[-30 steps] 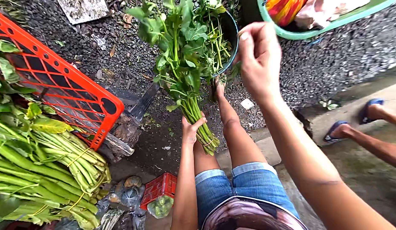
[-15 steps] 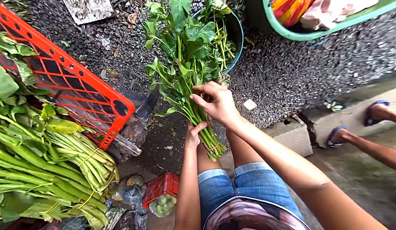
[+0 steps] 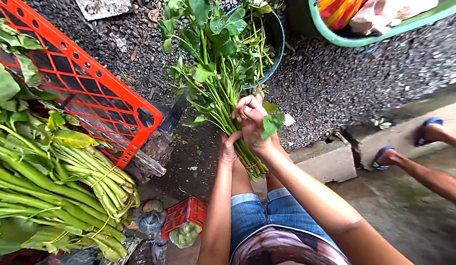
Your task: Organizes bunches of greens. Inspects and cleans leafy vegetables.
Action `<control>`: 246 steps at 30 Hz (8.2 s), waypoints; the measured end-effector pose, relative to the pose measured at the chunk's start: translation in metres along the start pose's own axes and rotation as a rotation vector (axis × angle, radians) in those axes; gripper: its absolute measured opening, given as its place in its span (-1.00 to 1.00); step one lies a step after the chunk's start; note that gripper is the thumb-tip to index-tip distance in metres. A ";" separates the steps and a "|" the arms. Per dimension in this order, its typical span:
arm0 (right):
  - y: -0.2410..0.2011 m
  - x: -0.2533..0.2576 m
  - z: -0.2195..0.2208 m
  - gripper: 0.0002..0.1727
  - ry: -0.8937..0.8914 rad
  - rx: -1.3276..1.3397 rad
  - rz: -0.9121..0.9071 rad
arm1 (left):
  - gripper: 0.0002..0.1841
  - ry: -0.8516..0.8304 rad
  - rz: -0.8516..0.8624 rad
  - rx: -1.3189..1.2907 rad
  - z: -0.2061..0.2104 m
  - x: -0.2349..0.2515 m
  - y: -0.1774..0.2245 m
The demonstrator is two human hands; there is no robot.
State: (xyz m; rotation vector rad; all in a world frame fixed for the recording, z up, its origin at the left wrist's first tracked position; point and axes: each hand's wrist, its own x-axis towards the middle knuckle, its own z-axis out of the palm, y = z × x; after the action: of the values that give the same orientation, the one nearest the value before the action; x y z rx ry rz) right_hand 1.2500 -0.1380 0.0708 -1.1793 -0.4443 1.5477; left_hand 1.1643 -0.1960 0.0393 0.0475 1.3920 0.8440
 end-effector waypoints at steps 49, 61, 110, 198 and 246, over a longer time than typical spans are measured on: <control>-0.044 0.027 -0.040 -0.77 -0.257 -1.332 -0.142 | -0.36 -0.082 0.257 0.176 0.011 -0.016 -0.017; -0.052 -0.008 -0.061 -0.74 -0.587 -0.959 -0.141 | -0.73 -0.092 0.230 -0.129 -0.007 -0.017 -0.026; -0.035 -0.002 -0.036 -0.79 -0.285 -1.539 -0.316 | -0.09 -0.061 0.275 0.346 -0.021 -0.010 0.001; -0.024 0.050 -0.033 -0.80 -0.461 -1.191 0.733 | -0.20 -0.171 0.094 0.278 -0.028 0.007 -0.017; -0.038 0.036 -0.099 -0.63 -0.214 -0.468 0.353 | -0.40 0.021 -0.073 0.027 0.044 0.024 -0.022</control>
State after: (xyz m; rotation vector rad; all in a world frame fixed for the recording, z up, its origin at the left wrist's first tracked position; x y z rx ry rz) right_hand 1.3571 -0.1217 0.0413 -1.5140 -0.8059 1.9511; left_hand 1.2123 -0.1793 0.0182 0.0089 1.4163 0.7675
